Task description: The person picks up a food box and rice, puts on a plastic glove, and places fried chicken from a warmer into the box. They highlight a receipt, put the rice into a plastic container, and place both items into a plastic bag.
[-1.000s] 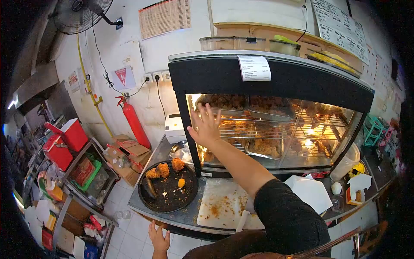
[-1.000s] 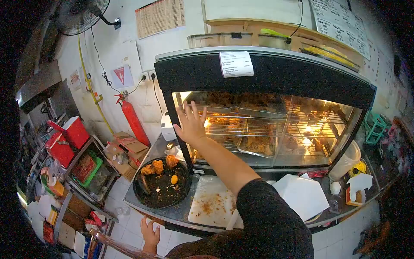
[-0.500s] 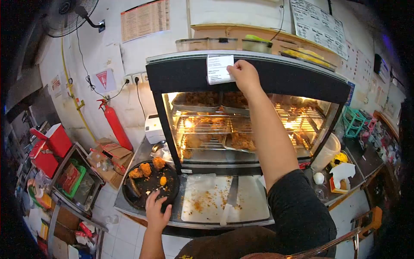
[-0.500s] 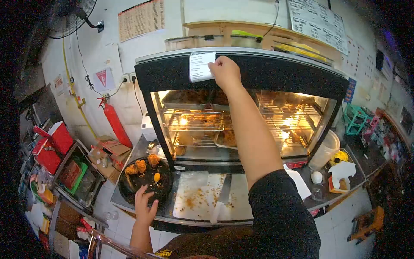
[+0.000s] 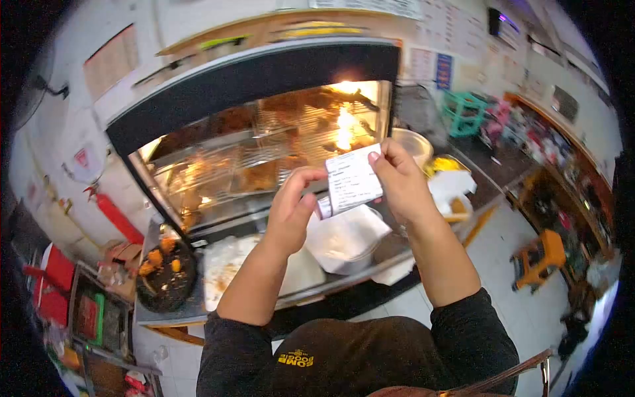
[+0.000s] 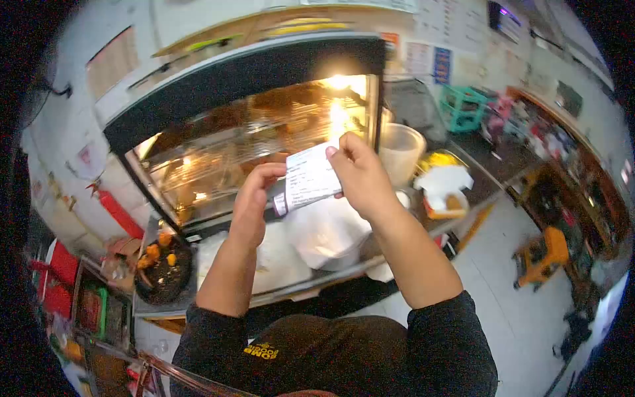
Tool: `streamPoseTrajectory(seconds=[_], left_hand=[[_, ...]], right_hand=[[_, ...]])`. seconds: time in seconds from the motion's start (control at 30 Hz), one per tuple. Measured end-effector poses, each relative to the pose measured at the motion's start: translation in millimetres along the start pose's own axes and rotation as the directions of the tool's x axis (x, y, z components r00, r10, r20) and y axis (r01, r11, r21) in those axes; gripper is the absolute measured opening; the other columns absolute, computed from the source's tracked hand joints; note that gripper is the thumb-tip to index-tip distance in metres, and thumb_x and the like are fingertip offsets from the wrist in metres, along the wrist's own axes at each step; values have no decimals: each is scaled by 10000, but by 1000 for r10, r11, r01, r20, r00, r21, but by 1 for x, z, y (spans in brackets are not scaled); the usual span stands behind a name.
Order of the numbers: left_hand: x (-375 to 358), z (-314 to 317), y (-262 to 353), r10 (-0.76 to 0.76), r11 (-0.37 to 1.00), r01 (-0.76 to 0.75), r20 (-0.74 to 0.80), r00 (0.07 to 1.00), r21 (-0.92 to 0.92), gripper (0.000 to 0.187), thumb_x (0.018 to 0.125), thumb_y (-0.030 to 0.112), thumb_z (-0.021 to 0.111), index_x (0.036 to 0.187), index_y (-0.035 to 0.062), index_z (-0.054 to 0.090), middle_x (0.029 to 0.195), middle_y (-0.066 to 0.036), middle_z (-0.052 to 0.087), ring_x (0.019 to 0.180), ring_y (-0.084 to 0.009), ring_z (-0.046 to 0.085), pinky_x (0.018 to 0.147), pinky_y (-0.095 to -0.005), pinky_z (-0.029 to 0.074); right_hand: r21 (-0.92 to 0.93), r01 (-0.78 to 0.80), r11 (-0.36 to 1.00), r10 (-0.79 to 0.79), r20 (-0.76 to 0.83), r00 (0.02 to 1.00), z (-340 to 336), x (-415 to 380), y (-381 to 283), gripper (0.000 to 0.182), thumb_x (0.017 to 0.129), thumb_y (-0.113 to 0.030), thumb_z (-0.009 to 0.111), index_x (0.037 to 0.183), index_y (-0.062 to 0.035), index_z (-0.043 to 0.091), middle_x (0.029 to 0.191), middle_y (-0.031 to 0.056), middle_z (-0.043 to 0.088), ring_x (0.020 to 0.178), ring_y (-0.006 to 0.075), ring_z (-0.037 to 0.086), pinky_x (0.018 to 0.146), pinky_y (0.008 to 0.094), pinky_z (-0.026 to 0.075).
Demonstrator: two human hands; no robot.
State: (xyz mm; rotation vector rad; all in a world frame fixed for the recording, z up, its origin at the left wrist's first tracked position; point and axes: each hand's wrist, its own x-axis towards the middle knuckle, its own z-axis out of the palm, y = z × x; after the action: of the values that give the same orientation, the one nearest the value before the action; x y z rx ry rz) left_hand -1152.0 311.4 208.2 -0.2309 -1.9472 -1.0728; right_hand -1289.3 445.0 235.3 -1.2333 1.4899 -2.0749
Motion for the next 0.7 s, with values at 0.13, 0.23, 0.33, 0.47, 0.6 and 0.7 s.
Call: streamPoseTrajectory(seconds=[0.13,0.23,0.33,0.47,0.6,0.7], left_hand=[[17,150,1,-98,868,194,225,969,-458,593,845,529,388,1024,-26,495,946,-78,529,900,-132,480,815,-251,352],[19,247,5,-86,784,284,357,930,-552,508,871,444,392,1030,-27,497,954,-66,538,875,-127,484,798,-260,360],[28,321,17,-140,734,454,541,829,-506,320,860,186,380,1063,-34,493,970,-90,554,830,-118,521,750,-245,400],[33,395,26,-215,575,629,645,733,-524,288,813,30,376,1063,-36,504,960,-101,569,800,-138,551,667,-231,434],[39,436,-13,24,480,641,739,673,-599,282,838,72,397,1060,-68,499,998,-143,582,931,-200,566,781,-311,460],[48,460,-44,83,456,673,781,620,-583,387,883,227,353,1083,-72,494,998,-150,585,918,-221,574,789,-317,460]], right_hand=[[-60,54,997,-65,-208,976,-132,-54,-26,142,876,-152,478,774,-53,467,653,5,504,542,52,466,448,201,371],[-131,60,990,-107,-390,915,-212,-93,-35,133,872,-133,483,773,-47,465,649,-10,486,576,40,438,504,200,356],[-139,28,990,-98,-526,845,-276,-127,-45,127,869,-123,485,769,-47,461,643,-19,469,577,36,414,507,201,344],[-159,-11,987,-94,-636,766,-338,-154,-50,113,867,-124,487,784,-50,464,650,-18,461,573,38,403,499,204,338],[-129,-22,991,-76,-706,704,-379,-160,-42,110,865,-131,493,795,-50,467,648,-17,449,570,37,391,491,208,333],[-132,-72,989,-48,-732,679,-404,-148,-26,120,864,-137,497,790,-49,463,650,-13,453,573,39,395,487,215,333]])
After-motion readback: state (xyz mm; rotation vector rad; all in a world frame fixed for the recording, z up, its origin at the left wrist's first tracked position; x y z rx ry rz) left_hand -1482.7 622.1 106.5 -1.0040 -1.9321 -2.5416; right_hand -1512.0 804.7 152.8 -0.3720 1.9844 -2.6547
